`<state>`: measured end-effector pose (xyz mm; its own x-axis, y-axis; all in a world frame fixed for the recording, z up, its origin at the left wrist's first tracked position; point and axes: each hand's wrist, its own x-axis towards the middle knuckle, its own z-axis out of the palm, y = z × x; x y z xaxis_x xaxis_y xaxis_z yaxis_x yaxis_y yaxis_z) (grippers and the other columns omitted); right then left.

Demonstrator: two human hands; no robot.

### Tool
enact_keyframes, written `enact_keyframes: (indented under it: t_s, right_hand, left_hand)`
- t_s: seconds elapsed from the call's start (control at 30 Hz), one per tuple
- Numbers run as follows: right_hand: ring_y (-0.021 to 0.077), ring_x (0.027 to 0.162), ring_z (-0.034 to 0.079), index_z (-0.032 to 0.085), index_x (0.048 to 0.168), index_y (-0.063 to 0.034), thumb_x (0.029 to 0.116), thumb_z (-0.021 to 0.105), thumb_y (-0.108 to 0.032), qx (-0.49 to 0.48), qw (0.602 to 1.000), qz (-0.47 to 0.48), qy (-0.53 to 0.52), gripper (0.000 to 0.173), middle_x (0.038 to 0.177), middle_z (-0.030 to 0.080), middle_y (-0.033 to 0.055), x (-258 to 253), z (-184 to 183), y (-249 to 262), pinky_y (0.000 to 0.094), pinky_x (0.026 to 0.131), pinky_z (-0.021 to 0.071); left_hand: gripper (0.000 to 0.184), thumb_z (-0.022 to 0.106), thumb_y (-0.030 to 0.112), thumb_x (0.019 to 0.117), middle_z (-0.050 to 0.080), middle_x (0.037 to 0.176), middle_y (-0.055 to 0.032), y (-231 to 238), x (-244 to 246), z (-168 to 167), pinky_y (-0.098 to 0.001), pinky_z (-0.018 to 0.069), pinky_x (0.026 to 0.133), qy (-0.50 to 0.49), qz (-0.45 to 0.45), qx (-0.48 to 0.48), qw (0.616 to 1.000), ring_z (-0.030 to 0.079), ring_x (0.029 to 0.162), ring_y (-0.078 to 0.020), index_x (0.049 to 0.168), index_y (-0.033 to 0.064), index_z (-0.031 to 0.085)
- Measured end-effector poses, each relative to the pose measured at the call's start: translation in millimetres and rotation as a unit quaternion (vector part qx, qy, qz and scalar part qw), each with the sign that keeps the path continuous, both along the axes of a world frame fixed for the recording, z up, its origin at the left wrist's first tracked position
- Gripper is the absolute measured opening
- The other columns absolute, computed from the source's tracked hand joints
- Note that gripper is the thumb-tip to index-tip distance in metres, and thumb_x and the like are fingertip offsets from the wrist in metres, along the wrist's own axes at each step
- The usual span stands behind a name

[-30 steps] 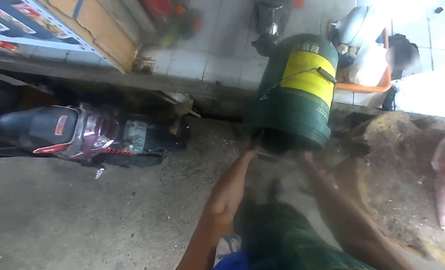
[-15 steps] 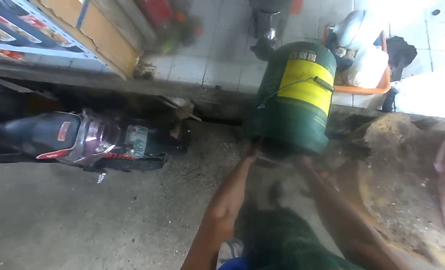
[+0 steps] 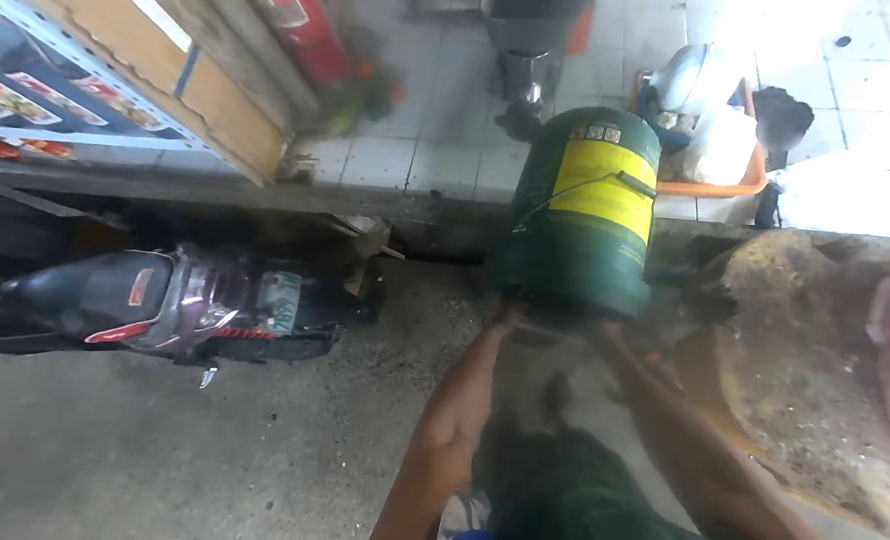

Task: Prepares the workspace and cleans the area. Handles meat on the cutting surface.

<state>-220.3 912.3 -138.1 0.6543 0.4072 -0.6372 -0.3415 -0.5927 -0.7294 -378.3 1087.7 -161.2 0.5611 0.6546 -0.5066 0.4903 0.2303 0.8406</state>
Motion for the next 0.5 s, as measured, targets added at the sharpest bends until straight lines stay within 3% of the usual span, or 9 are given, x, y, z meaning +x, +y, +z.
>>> enact_keyframes:
  t_s: [0.03, 0.13, 0.17, 0.2, 0.23, 0.27, 0.33, 0.43, 0.5]
  right_hand:
    - [0.0147, 0.068, 0.054, 0.062, 0.109, 0.0066, 0.1112, 0.042, -0.019, -0.006, 1.0, 0.016, -0.013, 0.033, 0.083, 0.057, 0.0099, -0.4, -0.6, -0.7, 0.0325, 0.067, 0.0512]
    - [0.0263, 0.098, 0.064, 0.06, 0.127, 0.0093, 0.1095, 0.045, -0.015, -0.051, 0.99, 0.111, -0.067, 0.034, 0.112, 0.065, 0.0232, 0.4, 1.7, -5.5, 0.0425, 0.091, 0.0533]
    - [0.0277, 0.099, 0.064, 0.059, 0.128, 0.0096, 0.1093, 0.045, -0.015, -0.052, 0.989, 0.116, -0.071, 0.035, 0.114, 0.065, 0.0244, -0.5, 1.9, -7.3, 0.0438, 0.091, 0.0537]
    - [0.0249, 0.09, 0.064, 0.06, 0.126, 0.009, 0.11, 0.043, -0.017, -0.039, 0.993, 0.09, -0.061, 0.035, 0.106, 0.065, 0.0215, -1.9, 5.6, -7.8, 0.0415, 0.084, 0.0548]
    - [0.0192, 0.074, 0.058, 0.06, 0.12, 0.0074, 0.1109, 0.041, -0.02, -0.005, 0.998, 0.039, -0.044, 0.035, 0.092, 0.061, 0.0148, -3.4, 10.9, -7.3, 0.037, 0.07, 0.0532]
    - [0.0168, 0.064, 0.054, 0.058, 0.12, 0.0057, 0.1114, 0.041, -0.025, 0.035, 0.999, -0.009, -0.025, 0.037, 0.084, 0.058, 0.0112, -2.6, 19.8, -5.7, 0.0356, 0.061, 0.0514]
    - [0.0147, 0.055, 0.049, 0.055, 0.125, -0.0012, 0.1108, 0.044, -0.038, 0.107, 0.991, -0.081, -0.004, 0.041, 0.076, 0.054, 0.0068, 2.5, 49.1, -0.5, 0.0342, 0.051, 0.0477]
    - [0.015, 0.054, 0.049, 0.063, 0.107, -0.0022, 0.1083, 0.047, -0.046, 0.135, 0.986, -0.087, -0.053, 0.047, 0.072, 0.054, 0.0059, 18.5, 113.8, 10.6, 0.0353, 0.051, 0.0474]
    - [0.015, 0.053, 0.049, 0.066, 0.099, -0.0039, 0.1064, 0.045, -0.055, 0.146, 0.983, -0.072, -0.081, 0.056, 0.068, 0.054, 0.0047, 36.2, 148.2, 20.9, 0.0354, 0.051, 0.0472]
  left_hand:
    - [0.041, 0.057, 0.033, 0.1065, 0.064, 0.128, -0.0156, 0.0, 0.0, -2.2, -0.0488, 0.0548, 0.089, 0.001, -0.006, 0.001, 1.0, 0.063, 0.107, -0.0272, 0.141, 0.0117, 0.057]
    - [0.044, 0.057, 0.035, 0.1061, 0.064, 0.13, -0.016, 0.3, -0.2, -5.9, -0.0489, 0.0556, 0.092, 0.009, -0.011, 0.01, 1.0, 0.064, 0.11, -0.0273, 0.144, 0.0125, 0.054]
    - [0.047, 0.057, 0.033, 0.1065, 0.062, 0.133, -0.0171, -1.7, -0.7, -1.3, -0.0492, 0.0544, 0.095, 0.008, -0.006, 0.005, 1.0, 0.063, 0.114, -0.0282, 0.148, 0.0121, 0.05]
    - [0.05, 0.058, 0.029, 0.1064, 0.059, 0.138, -0.0186, -4.1, -1.0, 8.8, -0.0496, 0.0527, 0.099, 0.001, 0.001, -0.003, 1.0, 0.061, 0.118, -0.0295, 0.151, 0.0115, 0.046]
    - [0.052, 0.06, 0.024, 0.1055, 0.057, 0.142, -0.0197, -7.0, -1.2, 21.7, -0.0497, 0.0521, 0.101, -0.006, 0.016, -0.008, 1.0, 0.06, 0.122, -0.0306, 0.154, 0.011, 0.044]
    - [0.051, 0.06, 0.025, 0.1052, 0.058, 0.142, -0.0198, -9.7, 0.2, 38.7, -0.0494, 0.0525, 0.102, -0.009, 0.039, -0.004, 0.999, 0.06, 0.123, -0.0305, 0.152, 0.0099, 0.046]
    - [0.05, 0.059, 0.041, 0.1052, 0.063, 0.137, -0.016, -13.0, 5.0, 80.0, -0.0471, 0.0519, 0.105, -0.013, 0.068, 0.024, 0.997, 0.062, 0.124, -0.0266, 0.143, 0.0085, 0.057]
    - [0.051, 0.061, 0.05, 0.1015, 0.07, 0.118, -0.0172, -7.8, 18.6, 140.3, -0.0507, 0.0534, 0.096, -0.018, 0.08, 0.078, 0.994, 0.066, 0.11, -0.0284, 0.123, 0.0048, 0.07]
    - [0.048, 0.064, 0.052, 0.0986, 0.073, 0.113, -0.0146, 0.3, 32.4, 175.7, -0.0532, 0.0551, 0.093, -0.047, 0.077, 0.113, 0.99, 0.068, 0.106, -0.0277, 0.116, 0.0076, 0.074]
